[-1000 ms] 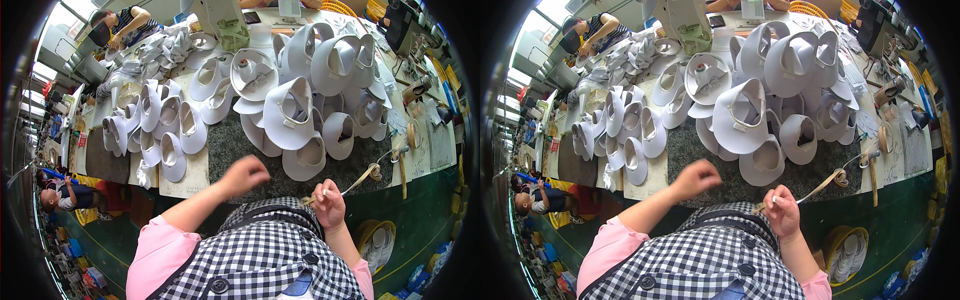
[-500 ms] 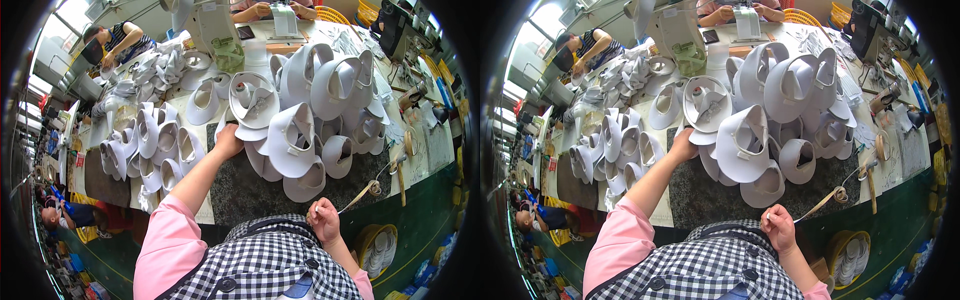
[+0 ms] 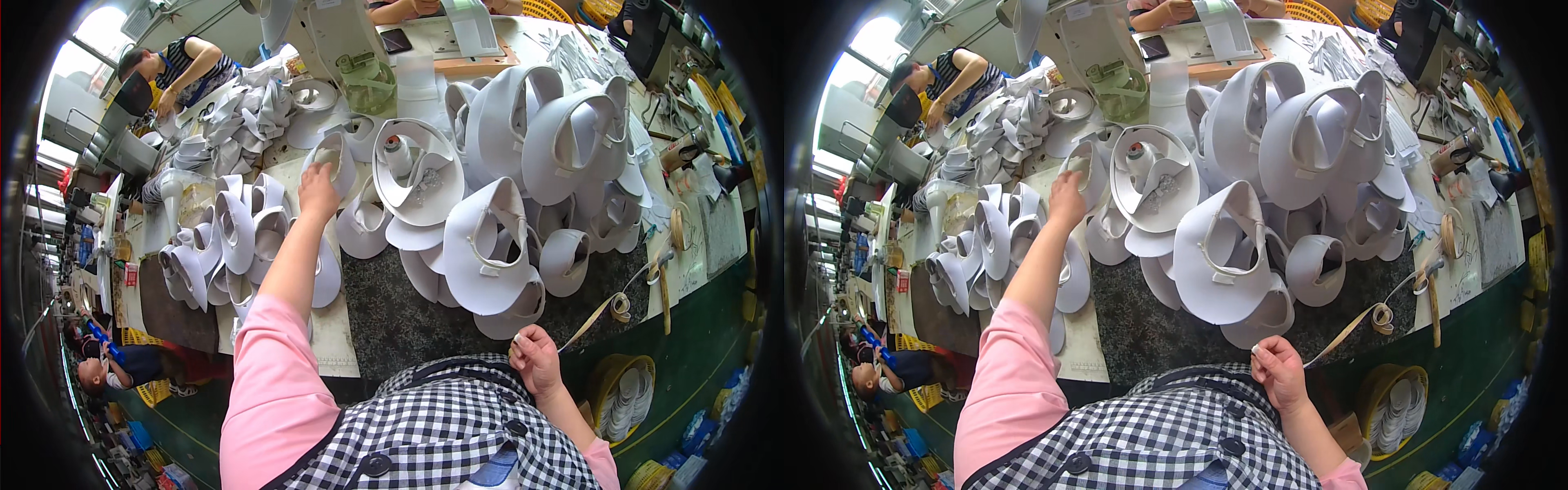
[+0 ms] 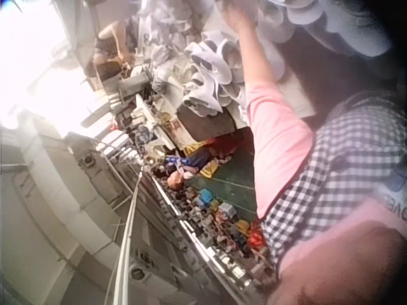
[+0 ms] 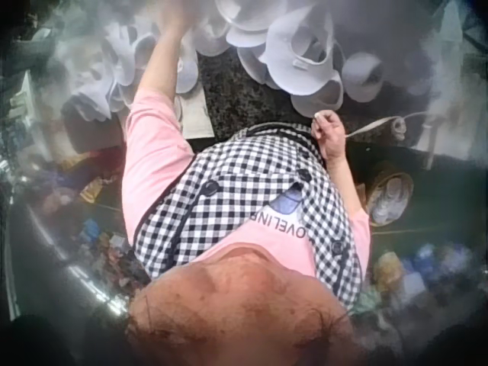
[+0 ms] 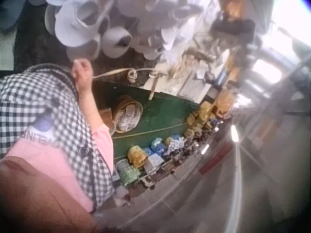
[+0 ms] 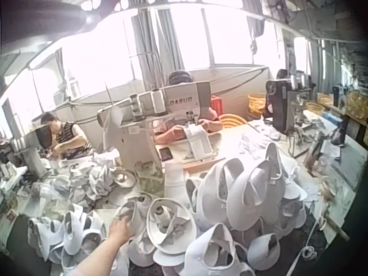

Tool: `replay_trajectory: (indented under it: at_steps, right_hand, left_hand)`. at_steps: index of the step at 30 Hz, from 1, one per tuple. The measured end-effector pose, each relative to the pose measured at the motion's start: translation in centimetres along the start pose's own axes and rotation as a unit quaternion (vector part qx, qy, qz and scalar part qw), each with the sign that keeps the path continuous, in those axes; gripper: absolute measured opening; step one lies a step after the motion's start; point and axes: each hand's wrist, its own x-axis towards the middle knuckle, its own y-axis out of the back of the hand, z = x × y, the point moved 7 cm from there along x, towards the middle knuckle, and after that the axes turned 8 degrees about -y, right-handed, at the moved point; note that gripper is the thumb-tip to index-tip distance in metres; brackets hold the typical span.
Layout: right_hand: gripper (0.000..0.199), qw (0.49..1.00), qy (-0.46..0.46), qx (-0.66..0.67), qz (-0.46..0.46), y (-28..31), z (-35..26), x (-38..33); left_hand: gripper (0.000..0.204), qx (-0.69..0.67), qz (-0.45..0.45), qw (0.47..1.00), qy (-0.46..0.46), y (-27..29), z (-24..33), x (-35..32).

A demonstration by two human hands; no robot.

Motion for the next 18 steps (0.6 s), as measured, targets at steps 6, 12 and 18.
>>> replay_trajectory:
  at_steps: [6,12,18]
  right_hand:
    - [0.008,1.000,-0.001,-0.008,-0.009,0.0,0.0,-0.4]
    - [0.014,1.000,0.019,-0.023,0.001,1.5,0.4,-1.4]
    - [0.014,0.989,0.043,-0.137,0.025,2.9,1.1,-2.2]
  left_hand:
    - [0.031,0.108,-0.030,0.986,-0.121,-0.4,-0.8,-1.3]
    - [0.027,0.013,0.101,0.991,-0.084,10.0,5.2,-7.6]
    - [0.027,-0.178,-0.088,0.972,-0.124,8.8,16.1,-23.8]
